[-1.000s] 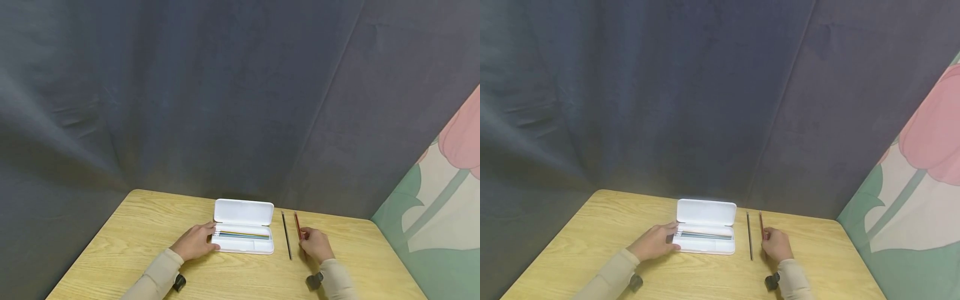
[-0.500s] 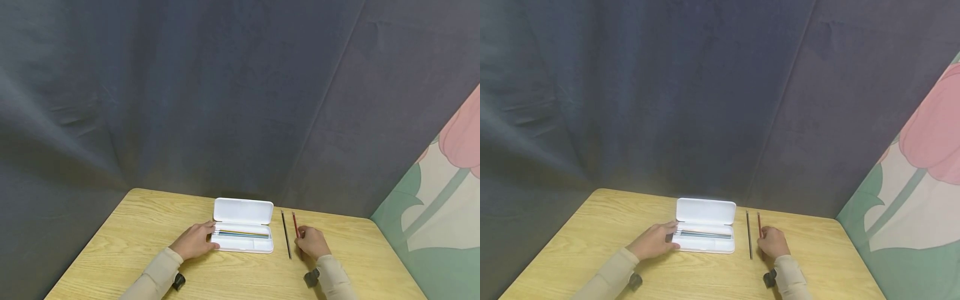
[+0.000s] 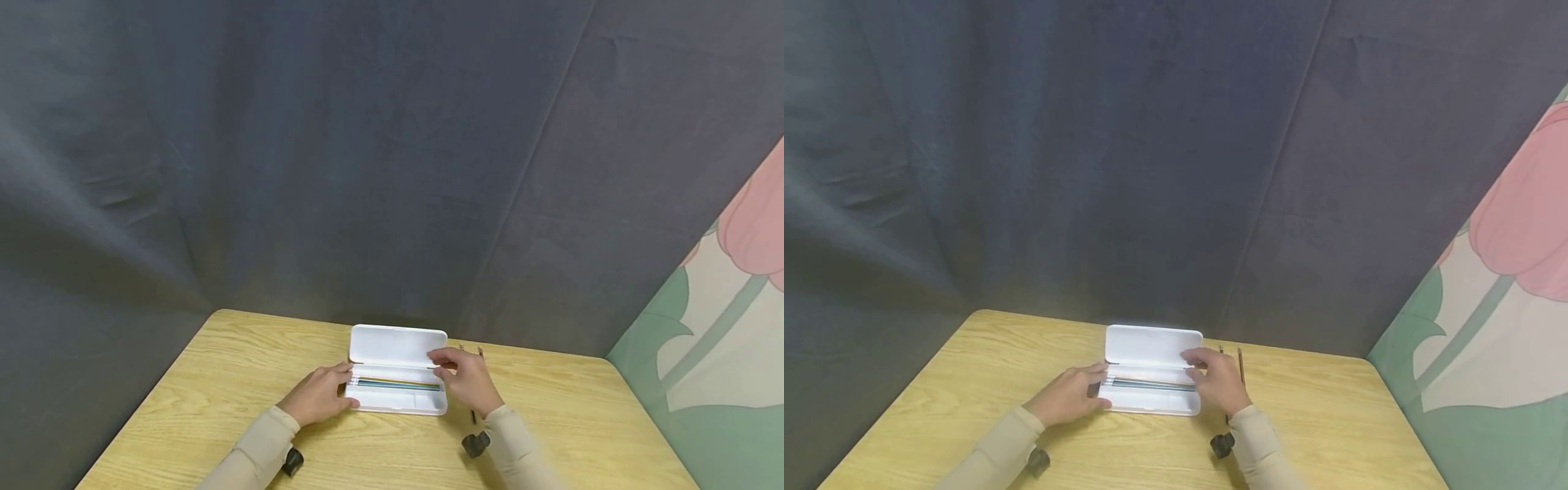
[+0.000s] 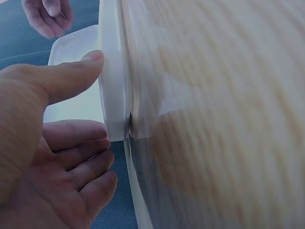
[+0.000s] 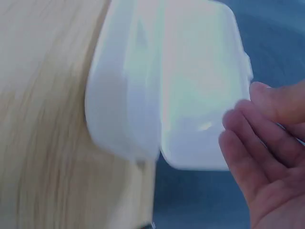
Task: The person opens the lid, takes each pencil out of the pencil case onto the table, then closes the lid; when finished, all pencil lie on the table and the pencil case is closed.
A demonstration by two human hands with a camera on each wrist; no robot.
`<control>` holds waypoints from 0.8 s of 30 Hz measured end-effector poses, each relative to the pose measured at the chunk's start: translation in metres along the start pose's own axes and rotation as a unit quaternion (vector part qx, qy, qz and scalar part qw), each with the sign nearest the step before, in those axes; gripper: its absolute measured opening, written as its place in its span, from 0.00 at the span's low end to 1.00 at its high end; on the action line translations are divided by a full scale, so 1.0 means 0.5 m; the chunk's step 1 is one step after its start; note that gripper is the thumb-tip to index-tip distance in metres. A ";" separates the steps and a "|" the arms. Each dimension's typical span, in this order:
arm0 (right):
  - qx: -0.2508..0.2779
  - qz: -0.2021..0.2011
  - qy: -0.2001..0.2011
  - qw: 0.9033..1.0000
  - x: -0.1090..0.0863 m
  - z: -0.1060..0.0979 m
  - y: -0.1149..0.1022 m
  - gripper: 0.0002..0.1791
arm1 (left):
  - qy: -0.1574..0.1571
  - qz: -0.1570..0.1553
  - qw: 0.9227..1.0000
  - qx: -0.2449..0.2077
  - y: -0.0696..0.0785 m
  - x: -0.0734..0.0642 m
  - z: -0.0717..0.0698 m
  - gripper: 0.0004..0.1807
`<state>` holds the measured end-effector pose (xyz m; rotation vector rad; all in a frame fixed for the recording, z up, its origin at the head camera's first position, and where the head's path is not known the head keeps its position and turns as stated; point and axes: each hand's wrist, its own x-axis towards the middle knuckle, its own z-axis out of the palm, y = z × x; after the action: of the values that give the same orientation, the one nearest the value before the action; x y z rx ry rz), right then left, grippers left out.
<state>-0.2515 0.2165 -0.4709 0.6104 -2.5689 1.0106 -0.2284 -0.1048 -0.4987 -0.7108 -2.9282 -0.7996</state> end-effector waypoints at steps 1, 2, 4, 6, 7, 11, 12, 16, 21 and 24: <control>0.004 -0.002 -0.020 1.000 0.007 0.012 -0.003 0.16 | 0.001 0.000 1.000 0.002 -0.001 0.000 0.000 0.36; 0.000 -0.005 -0.038 0.999 0.013 0.024 -0.002 0.16 | 0.002 0.000 1.000 0.002 -0.001 0.001 0.001 0.36; -0.018 -0.010 -0.072 0.997 0.023 0.046 0.004 0.14 | 0.002 0.002 1.000 0.000 -0.002 0.001 0.001 0.36; -0.042 -0.020 -0.098 0.994 0.030 0.065 0.014 0.13 | 0.001 0.005 1.000 -0.003 -0.001 0.001 0.002 0.36; -0.051 -0.032 -0.108 0.992 0.033 0.071 0.020 0.12 | 0.000 0.007 1.000 -0.004 -0.001 0.001 0.002 0.36; -0.057 -0.036 -0.123 0.990 0.037 0.086 0.028 0.12 | 0.003 0.009 1.000 0.001 -0.002 0.001 0.002 0.36; -0.050 -0.036 -0.122 0.991 0.036 0.087 0.027 0.12 | 0.003 0.008 1.000 0.003 -0.002 0.001 0.002 0.36; -0.035 -0.040 -0.117 0.992 0.036 0.091 0.026 0.14 | 0.005 0.005 1.000 0.006 0.000 0.001 -0.001 0.36; -0.033 -0.045 -0.135 0.989 0.035 0.090 0.020 0.14 | -0.002 0.004 1.000 0.001 0.001 0.000 -0.001 0.36; -0.036 -0.046 -0.159 0.986 0.035 0.089 0.017 0.15 | -0.003 0.002 1.000 0.003 0.000 0.000 0.000 0.37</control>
<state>-0.2767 0.1863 -0.4992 0.9277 -2.8023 0.8423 -0.2286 -0.1048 -0.4987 -0.7197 -2.9325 -0.7882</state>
